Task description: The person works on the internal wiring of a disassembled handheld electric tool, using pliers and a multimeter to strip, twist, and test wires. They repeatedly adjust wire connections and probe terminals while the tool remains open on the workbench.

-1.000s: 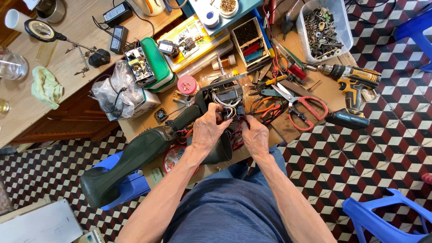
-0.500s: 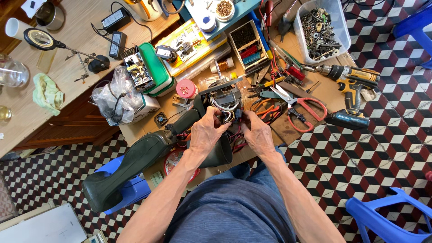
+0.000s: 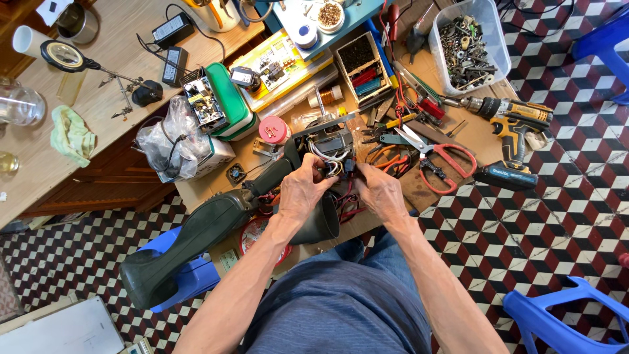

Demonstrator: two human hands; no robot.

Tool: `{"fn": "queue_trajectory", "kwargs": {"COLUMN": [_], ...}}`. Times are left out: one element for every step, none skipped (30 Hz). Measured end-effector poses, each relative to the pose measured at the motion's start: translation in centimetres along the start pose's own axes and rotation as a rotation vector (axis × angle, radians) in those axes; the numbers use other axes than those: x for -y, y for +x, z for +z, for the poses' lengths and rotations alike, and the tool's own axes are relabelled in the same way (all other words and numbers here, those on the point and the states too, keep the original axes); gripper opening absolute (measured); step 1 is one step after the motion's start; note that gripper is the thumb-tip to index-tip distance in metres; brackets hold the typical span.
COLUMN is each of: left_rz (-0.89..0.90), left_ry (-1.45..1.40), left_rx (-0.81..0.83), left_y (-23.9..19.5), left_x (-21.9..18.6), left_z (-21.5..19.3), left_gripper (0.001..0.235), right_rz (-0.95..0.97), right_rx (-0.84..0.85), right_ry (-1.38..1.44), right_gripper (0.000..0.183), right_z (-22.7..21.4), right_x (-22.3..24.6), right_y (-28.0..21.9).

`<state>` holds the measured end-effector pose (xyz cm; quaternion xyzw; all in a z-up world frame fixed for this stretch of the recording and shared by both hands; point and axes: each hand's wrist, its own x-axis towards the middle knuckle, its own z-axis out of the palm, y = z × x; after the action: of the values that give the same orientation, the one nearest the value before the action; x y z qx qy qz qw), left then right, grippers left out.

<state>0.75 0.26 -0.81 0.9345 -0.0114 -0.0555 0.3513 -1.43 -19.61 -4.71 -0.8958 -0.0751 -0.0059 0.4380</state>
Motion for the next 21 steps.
{"fn": "queue_trajectory", "kwargs": {"left_rz": [-0.011,0.014,0.039,0.062,0.056,0.049,0.043,-0.001,-0.044,-0.092,-0.121,-0.152,-0.182,-0.209,-0.235,-0.259,-0.253,-0.244,-0.235,-0.233,-0.230], "left_ry": [-0.002,0.019,0.040,0.060,0.067,0.071,0.075,0.071,0.066,0.057,0.032,0.008,-0.016,-0.042,-0.068,-0.093,-0.094,-0.094,-0.094,-0.107,-0.120], "left_rx": [0.016,0.005,-0.006,-0.017,-0.014,-0.010,-0.006,0.007,0.021,0.033,0.042,0.051,0.059,0.079,0.099,0.121,0.119,0.117,0.115,0.115,0.115], "left_y": [0.1,0.4,0.6,0.8,0.9,1.0,1.1,1.0,1.0,0.9,0.9,1.0,1.1,1.1,1.2,1.3,1.4,1.5,1.6,1.7,1.7], "left_x": [0.2,0.3,0.4,0.5,0.7,0.8,0.9,1.0,1.1,1.2,1.4,1.5,1.7,1.9,2.1,2.2,2.3,2.4,2.6,2.8,3.0], "left_z": [0.0,0.0,0.1,0.0,-0.1,-0.1,-0.1,0.0,-0.1,-0.1,-0.1,-0.2,-0.2,-0.2,-0.2,-0.1,0.0,0.1,0.1,0.3,0.4], "left_gripper": [0.043,0.045,0.046,0.047,0.048,0.049,0.050,0.050,0.051,0.052,0.052,0.051,0.051,0.051,0.051,0.051,0.051,0.050,0.050,0.048,0.046], "right_rz": [-0.021,-0.051,-0.043,-0.036,-0.029,0.000,0.030,0.061,0.051,0.039,0.025,0.087,0.149,0.216,0.234,0.255,0.275,0.315,0.356,0.400,0.408], "right_rx": [0.002,0.004,0.009,0.015,0.021,0.023,0.025,0.029,-0.007,-0.039,-0.071,-0.081,-0.089,-0.098,-0.085,-0.075,-0.064,-0.022,0.019,0.058,0.040], "right_ry": [-0.026,-0.052,-0.059,-0.065,-0.072,-0.049,-0.025,-0.006,-0.015,-0.026,-0.036,0.061,0.159,0.255,0.261,0.266,0.271,0.228,0.185,0.141,0.208], "right_gripper": [0.034,0.033,0.033,0.032,0.032,0.033,0.034,0.036,0.037,0.037,0.038,0.037,0.037,0.036,0.034,0.032,0.031,0.032,0.034,0.037,0.034], "right_z": [-0.1,-0.2,-0.3,-0.2,-0.1,-0.1,-0.2,-0.4,-0.6,-0.9,-1.2,-1.3,-1.4,-1.5,-1.5,-1.5,-1.5,-1.3,-1.1,-0.9,-0.8], "right_x": [-0.1,-0.2,-0.3,-0.1,0.1,0.2,0.4,0.6,1.0,1.4,1.9,2.6,3.4,4.2,5.1,5.8,6.5,7.1,7.5,7.8,7.8], "right_y": [0.0,0.3,0.4,0.4,0.4,0.4,0.3,0.2,0.0,-0.1,-0.2,-0.2,-0.2,-0.3,-0.2,0.1,0.5,1.1,1.7,2.1,2.5]}}
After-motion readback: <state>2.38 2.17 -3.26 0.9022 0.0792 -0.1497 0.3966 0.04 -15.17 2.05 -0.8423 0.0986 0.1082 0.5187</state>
